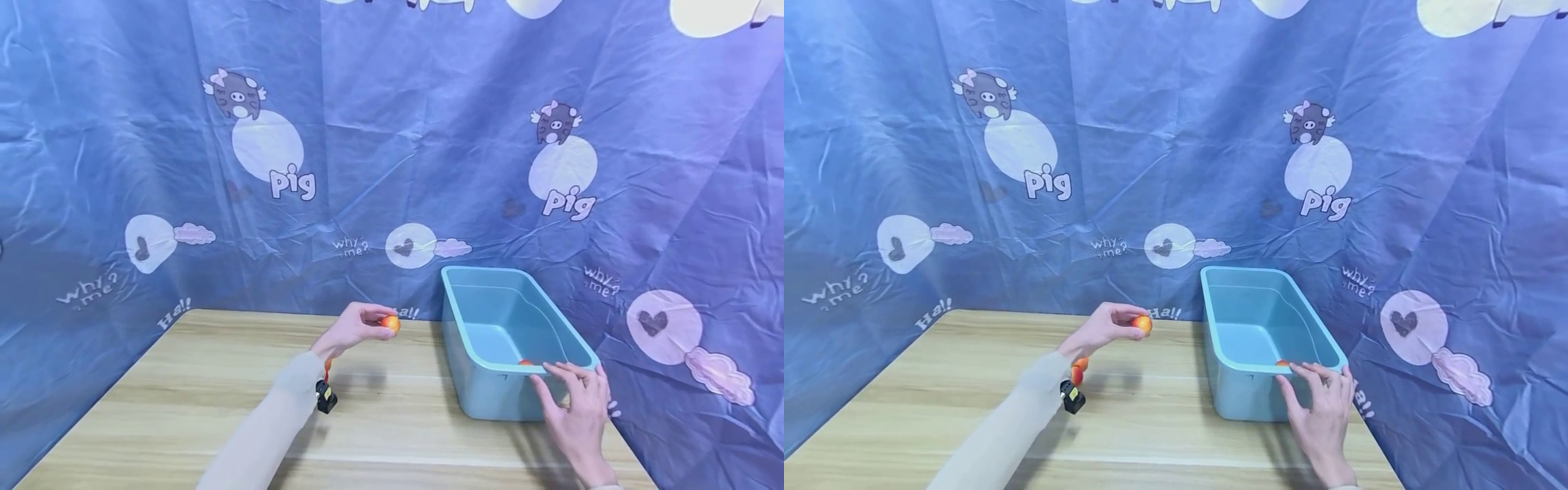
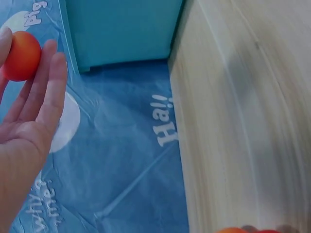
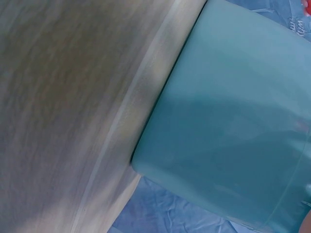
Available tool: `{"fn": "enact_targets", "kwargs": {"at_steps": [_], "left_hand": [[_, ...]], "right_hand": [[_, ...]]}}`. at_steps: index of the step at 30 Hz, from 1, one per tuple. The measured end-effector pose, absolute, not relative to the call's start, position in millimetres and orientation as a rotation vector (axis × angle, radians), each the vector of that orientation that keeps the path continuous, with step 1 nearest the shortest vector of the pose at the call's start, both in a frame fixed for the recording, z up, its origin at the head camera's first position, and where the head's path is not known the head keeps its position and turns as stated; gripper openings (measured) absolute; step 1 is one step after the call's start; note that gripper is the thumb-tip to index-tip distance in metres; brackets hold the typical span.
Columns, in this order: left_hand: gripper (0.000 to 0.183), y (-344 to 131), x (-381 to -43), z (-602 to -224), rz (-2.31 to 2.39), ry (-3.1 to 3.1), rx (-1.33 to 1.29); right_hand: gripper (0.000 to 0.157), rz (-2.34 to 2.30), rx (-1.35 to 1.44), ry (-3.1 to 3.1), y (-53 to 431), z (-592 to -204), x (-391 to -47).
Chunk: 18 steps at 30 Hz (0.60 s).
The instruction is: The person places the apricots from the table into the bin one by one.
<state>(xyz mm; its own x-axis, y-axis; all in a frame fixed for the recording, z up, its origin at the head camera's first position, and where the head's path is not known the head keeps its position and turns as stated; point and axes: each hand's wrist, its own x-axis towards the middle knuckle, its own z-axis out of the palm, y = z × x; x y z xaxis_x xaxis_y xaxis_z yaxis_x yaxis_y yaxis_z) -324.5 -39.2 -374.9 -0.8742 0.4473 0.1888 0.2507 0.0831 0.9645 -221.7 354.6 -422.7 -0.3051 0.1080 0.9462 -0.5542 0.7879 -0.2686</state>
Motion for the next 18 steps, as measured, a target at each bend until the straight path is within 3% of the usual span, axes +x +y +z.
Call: {"fn": "enact_targets", "kwargs": {"at_steps": [18], "left_hand": [[0.044, 15.8, -330.7, -369.6, 2.07, 2.248, 0.713]], "right_hand": [[0.061, 0.672, 0.343, -1.779, 356.4, -421.7, -221.3]]}}
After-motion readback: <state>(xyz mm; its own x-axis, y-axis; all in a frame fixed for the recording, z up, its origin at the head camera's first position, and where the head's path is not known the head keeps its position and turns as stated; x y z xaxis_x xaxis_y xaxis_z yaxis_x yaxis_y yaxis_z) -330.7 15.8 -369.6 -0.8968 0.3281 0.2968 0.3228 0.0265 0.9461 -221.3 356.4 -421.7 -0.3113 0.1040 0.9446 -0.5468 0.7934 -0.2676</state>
